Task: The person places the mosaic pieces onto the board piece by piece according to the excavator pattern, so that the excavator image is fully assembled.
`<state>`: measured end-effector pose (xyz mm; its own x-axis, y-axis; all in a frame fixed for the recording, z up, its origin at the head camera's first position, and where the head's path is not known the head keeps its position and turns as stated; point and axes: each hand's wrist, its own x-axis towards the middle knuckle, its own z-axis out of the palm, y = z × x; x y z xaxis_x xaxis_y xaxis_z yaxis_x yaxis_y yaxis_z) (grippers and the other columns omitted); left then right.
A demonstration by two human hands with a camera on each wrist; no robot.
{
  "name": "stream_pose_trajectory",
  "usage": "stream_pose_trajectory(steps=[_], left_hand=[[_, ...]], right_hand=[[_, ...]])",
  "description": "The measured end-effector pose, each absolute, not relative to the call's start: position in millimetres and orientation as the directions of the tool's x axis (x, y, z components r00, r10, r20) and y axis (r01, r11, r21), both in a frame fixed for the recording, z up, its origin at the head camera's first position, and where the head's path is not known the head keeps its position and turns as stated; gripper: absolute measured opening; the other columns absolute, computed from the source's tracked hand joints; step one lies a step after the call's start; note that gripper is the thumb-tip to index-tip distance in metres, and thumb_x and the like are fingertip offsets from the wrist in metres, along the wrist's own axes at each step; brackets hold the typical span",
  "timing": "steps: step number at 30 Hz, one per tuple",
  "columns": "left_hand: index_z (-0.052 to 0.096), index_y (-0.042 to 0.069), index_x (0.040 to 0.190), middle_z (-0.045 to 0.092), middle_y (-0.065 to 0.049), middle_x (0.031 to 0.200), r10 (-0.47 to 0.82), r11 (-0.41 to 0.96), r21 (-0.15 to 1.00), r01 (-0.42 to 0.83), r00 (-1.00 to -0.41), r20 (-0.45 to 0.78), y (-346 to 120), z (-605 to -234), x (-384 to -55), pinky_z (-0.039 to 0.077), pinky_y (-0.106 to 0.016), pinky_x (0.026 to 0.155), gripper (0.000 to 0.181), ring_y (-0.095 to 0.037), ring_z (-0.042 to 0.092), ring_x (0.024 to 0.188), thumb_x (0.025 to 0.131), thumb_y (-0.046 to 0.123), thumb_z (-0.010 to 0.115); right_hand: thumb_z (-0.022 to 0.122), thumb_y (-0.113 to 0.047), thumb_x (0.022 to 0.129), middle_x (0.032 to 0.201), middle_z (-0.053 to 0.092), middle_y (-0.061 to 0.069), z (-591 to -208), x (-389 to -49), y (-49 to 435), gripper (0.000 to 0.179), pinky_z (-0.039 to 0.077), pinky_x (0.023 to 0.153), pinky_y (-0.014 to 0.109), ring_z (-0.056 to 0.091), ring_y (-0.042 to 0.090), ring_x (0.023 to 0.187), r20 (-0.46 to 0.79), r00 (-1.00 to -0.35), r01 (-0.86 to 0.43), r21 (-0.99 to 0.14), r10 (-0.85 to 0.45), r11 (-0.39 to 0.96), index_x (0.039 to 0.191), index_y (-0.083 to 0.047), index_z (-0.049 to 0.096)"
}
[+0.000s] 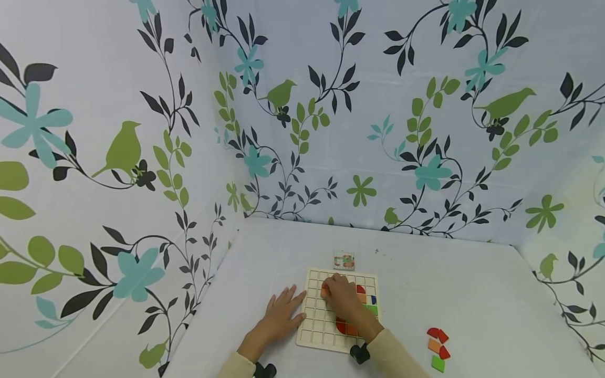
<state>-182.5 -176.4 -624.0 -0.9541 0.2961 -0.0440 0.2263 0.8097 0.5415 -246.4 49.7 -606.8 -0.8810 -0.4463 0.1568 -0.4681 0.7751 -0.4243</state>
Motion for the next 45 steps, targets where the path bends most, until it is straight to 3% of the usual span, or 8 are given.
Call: stream_pose_trajectory(steps=[10, 18, 27, 32, 40, 43, 45], left_hand=[[0.045, 0.018, 0.161, 0.032, -0.020, 0.170, 0.294, 0.816, 0.531, 0.226, -0.955, -0.047, -176.0, -624.8, -183.4, 0.016, -0.074, 0.123, 0.062, -0.045, 0.026, 0.158, 0.105, 0.039, 0.063], [0.046, 0.017, 0.161, 0.033, -0.020, 0.170, 0.291, 0.819, 0.528, 0.225, -0.956, -0.045, -174.9, -626.9, -183.1, 0.016, -0.075, 0.123, 0.063, -0.045, 0.027, 0.158, 0.105, 0.039, 0.064], [0.047, 0.017, 0.160, 0.033, -0.021, 0.170, 0.294, 0.808, 0.543, 0.227, -0.955, -0.037, -172.7, -625.4, -182.1, 0.015, -0.075, 0.123, 0.062, -0.046, 0.027, 0.158, 0.105, 0.039, 0.064], [0.047, 0.017, 0.160, 0.033, -0.021, 0.170, 0.290, 0.818, 0.528, 0.229, -0.957, -0.034, -173.3, -625.3, -181.7, 0.016, -0.075, 0.123, 0.062, -0.046, 0.027, 0.158, 0.105, 0.039, 0.063], [0.046, 0.016, 0.160, 0.033, -0.022, 0.169, 0.296, 0.812, 0.531, 0.243, -0.955, -0.016, -174.2, -627.5, -184.7, 0.015, -0.076, 0.122, 0.062, -0.047, 0.027, 0.157, 0.105, 0.039, 0.062], [0.045, 0.016, 0.161, 0.033, -0.023, 0.169, 0.295, 0.804, 0.545, 0.239, -0.955, -0.017, -174.2, -628.6, -184.0, 0.012, -0.077, 0.122, 0.062, -0.049, 0.025, 0.157, 0.105, 0.039, 0.062], [0.045, 0.017, 0.161, 0.032, -0.024, 0.169, 0.293, 0.798, 0.556, 0.234, -0.956, -0.018, -174.4, -629.1, -183.1, 0.011, -0.077, 0.122, 0.063, -0.050, 0.024, 0.157, 0.105, 0.040, 0.061]], right_hand=[[0.080, -0.017, 0.095, 0.098, 0.065, 0.003, -605.5, -246.2, 44.9, 0.017, 0.047, 0.071, 0.046, 0.058, 0.025, 0.090, 0.203, -0.871, -0.491, -0.409, -0.448, 0.769, 0.108, -0.011, 0.072], [0.083, -0.018, 0.092, 0.092, 0.065, -0.003, -606.6, -246.7, 41.0, 0.012, 0.045, 0.077, 0.046, 0.056, 0.020, 0.090, 0.177, -0.889, -0.454, -0.454, -0.422, 0.766, 0.087, -0.017, 0.073], [0.082, -0.018, 0.093, 0.091, 0.066, -0.003, -604.9, -246.1, 42.8, 0.007, 0.047, 0.080, 0.043, 0.057, 0.019, 0.089, 0.163, -0.886, -0.459, -0.438, -0.433, 0.773, 0.096, -0.016, 0.076], [0.083, -0.019, 0.093, 0.092, 0.064, -0.003, -604.6, -245.2, 42.2, 0.009, 0.045, 0.079, 0.043, 0.059, 0.020, 0.090, 0.181, -0.883, -0.465, -0.450, -0.432, 0.762, 0.093, -0.016, 0.074], [0.085, -0.018, 0.090, 0.099, 0.069, 0.000, -604.7, -243.6, 44.0, 0.009, 0.050, 0.079, 0.048, 0.063, 0.024, 0.097, 0.243, -0.868, -0.495, -0.353, -0.433, 0.794, 0.090, -0.018, 0.076], [0.083, -0.014, 0.091, 0.104, 0.069, 0.004, -599.3, -238.6, 54.3, 0.007, 0.049, 0.074, 0.045, 0.064, 0.025, 0.094, 0.279, -0.863, -0.504, -0.403, -0.422, 0.764, 0.094, -0.015, 0.077], [0.078, -0.006, 0.094, 0.106, 0.067, 0.008, -595.1, -233.5, 66.4, 0.009, 0.048, 0.070, 0.039, 0.061, 0.023, 0.087, 0.277, -0.876, -0.483, -0.498, -0.395, 0.721, 0.101, -0.011, 0.077]])
